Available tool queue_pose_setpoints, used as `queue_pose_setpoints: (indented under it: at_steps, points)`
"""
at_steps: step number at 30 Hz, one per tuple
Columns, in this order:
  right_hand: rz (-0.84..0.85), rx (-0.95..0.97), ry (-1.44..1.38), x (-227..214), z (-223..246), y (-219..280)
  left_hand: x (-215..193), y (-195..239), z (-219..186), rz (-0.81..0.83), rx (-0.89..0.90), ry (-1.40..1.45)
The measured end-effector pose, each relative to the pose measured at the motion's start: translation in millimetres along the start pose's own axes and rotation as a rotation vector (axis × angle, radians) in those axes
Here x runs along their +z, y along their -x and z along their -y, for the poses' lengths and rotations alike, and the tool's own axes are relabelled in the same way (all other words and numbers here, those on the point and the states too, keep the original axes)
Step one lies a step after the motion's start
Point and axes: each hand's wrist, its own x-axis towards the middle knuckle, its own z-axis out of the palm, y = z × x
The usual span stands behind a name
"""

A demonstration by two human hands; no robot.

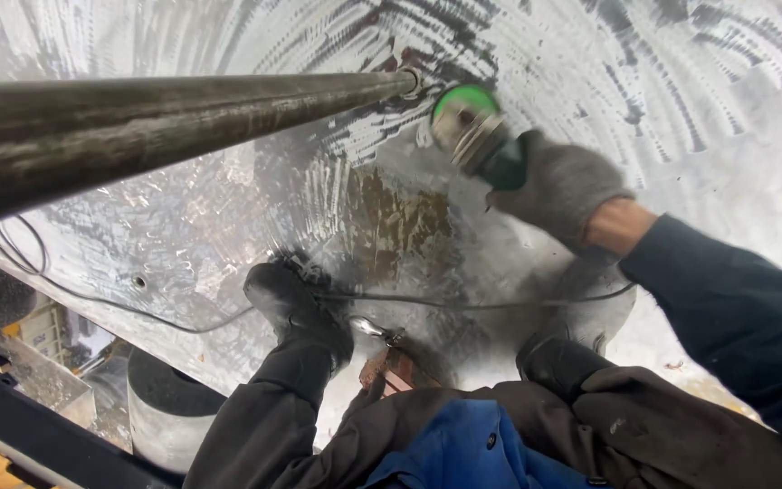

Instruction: Use a handheld angle grinder to sand and polish a large metal surface.

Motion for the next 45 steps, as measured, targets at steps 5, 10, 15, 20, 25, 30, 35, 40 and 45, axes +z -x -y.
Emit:
queue_pose_setpoints:
  at_steps: [5, 10, 15, 20, 25, 30, 35, 40, 45]
  points:
    - [-0.240, 0.007, -0.002, -10, -48, -20, -23, -9, 32, 0.001, -0.009, 0.005]
    - [-0.159, 0.068, 0.029, -11, -7, -12, 11, -15, 48, -0.025, -0.015, 0.026]
    - [-0.057, -0.093, 0.076, 11, 0, -17, 16, -28, 42, -0.046, 0.010, 0.022]
    - [-0.206, 0.003, 0.022, -5, -42, -25, 40, -42, 65, -0.036, 0.024, 0.070]
    - [-0.372, 0.012, 0.114, -6, -31, -22, 67, -46, 74, -0.048, 0.071, 0.125]
    - [-0.142, -0.045, 0.052, 26, 8, -14, 77, -71, 86, -0.069, 0.154, 0.143]
    - [-0.360, -0.017, -0.009, 12, -51, -31, 111, -89, 114, -0.080, 0.177, 0.225]
    - [-0.621, 0.076, 0.111, 7, -83, -20, 141, -99, 120, -0.080, 0.194, 0.275]
    - [-0.205, -0.021, 0.075, 49, 10, 25, 137, -145, 94, -0.092, 0.258, 0.269]
